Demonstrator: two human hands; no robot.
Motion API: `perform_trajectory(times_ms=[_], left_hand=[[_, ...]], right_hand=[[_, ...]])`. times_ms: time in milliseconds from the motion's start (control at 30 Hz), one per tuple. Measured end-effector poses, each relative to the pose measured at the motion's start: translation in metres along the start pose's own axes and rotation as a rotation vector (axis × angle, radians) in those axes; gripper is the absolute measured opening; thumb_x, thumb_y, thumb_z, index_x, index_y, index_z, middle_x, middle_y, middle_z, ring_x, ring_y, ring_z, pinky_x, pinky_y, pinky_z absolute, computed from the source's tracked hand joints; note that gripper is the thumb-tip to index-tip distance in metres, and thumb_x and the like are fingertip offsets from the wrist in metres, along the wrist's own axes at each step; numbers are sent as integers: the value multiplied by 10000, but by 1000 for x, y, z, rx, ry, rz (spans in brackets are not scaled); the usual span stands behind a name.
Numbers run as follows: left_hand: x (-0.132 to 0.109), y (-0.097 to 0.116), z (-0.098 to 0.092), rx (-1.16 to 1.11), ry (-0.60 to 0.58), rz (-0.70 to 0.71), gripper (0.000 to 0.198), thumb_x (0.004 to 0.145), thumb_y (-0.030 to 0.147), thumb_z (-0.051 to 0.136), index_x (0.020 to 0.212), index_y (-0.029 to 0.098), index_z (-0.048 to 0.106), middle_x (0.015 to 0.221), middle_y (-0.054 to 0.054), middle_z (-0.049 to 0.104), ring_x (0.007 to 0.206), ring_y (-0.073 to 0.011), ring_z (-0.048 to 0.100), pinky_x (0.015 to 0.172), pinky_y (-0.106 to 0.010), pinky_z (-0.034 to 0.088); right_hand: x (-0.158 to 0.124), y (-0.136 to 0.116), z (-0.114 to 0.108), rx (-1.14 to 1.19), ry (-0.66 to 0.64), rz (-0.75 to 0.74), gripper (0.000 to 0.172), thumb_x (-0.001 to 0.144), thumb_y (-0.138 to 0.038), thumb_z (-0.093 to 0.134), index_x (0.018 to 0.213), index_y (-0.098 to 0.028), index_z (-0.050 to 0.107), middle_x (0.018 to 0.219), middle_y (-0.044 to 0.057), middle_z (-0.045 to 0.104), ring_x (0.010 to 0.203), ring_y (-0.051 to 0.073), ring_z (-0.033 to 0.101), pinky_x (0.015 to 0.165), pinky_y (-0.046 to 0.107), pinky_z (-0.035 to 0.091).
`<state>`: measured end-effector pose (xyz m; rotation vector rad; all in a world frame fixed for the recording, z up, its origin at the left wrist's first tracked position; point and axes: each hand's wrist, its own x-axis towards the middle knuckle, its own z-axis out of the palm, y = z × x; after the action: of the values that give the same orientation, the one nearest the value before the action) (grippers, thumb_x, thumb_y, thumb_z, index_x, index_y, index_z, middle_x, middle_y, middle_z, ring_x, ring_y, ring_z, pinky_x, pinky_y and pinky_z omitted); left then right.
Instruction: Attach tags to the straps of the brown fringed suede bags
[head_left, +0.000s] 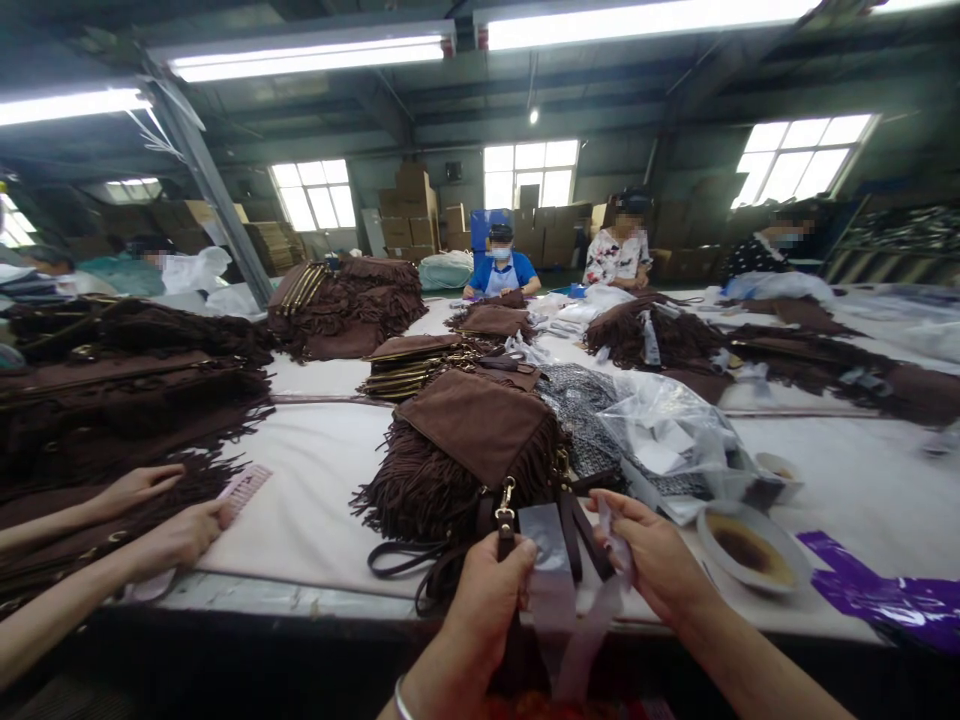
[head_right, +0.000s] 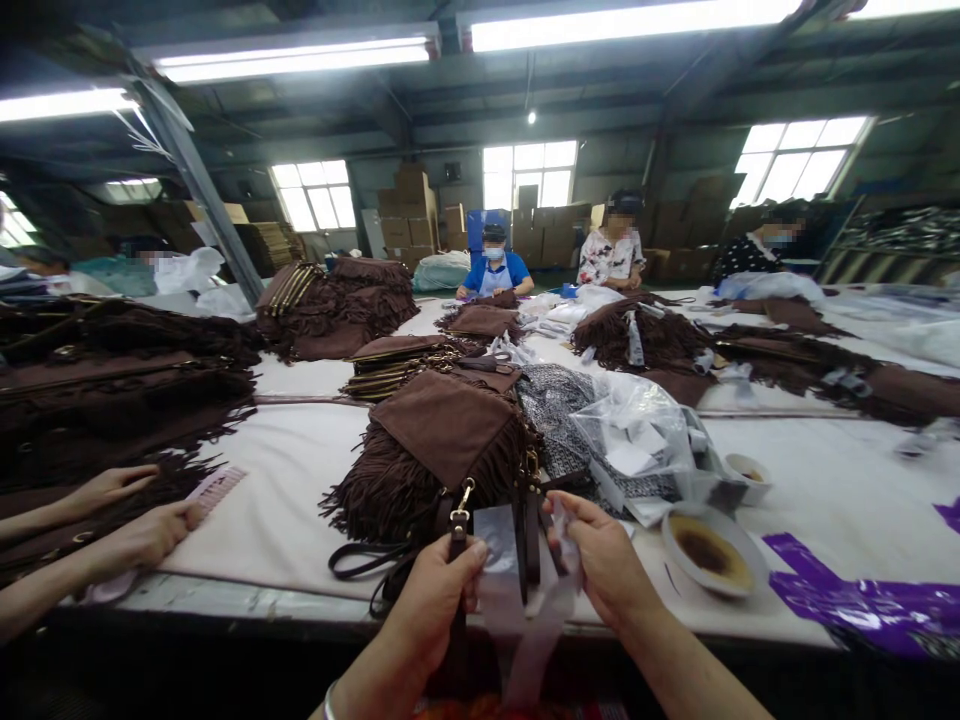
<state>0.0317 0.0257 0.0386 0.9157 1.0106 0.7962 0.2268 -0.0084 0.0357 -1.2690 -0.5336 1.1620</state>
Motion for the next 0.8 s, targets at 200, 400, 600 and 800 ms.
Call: perform_trajectory(times_ms=[200, 400, 600, 800], left_hand=[[2, -5, 0, -61, -52, -18, 401, 641, 465, 773, 778, 169, 540, 544, 79, 420, 451, -56, 328, 438, -197, 276], [0, -10, 4, -9, -94, -27, 379, 671, 465, 762, 764, 170, 544, 528, 78, 424, 444, -63, 348, 441, -201, 274], [-17, -7, -4, 133, -198, -76, 415, 737, 549, 681, 866, 157, 638, 647, -2, 597, 537, -115, 500, 528, -223, 380], [-41, 10, -32, 314, -507, -108, 240, 697, 370, 759, 783, 146, 754, 698, -28, 647, 586, -120, 518, 559, -215, 385]], right_hand=[[-8, 3, -2, -12, -276, 126, 338, 810, -487, 571, 779, -155, 629, 505, -87, 308, 433, 53, 203, 417, 197, 124], [-3, 2, 20, -324, -497, 108, 465, 749, -597, 669, 853, -143, 667, 480, -99, 347, 410, 48, 229, 407, 201, 176], [4, -8, 26, -520, -451, -175, 339, 748, -485, 695, 685, -153, 723, 725, 17, 615, 690, 148, 545, 626, 253, 426], [-10, 1, -1, -681, -301, -153, 160, 678, -309, 737, 592, -174, 727, 645, 4, 625, 657, 153, 563, 624, 256, 414]])
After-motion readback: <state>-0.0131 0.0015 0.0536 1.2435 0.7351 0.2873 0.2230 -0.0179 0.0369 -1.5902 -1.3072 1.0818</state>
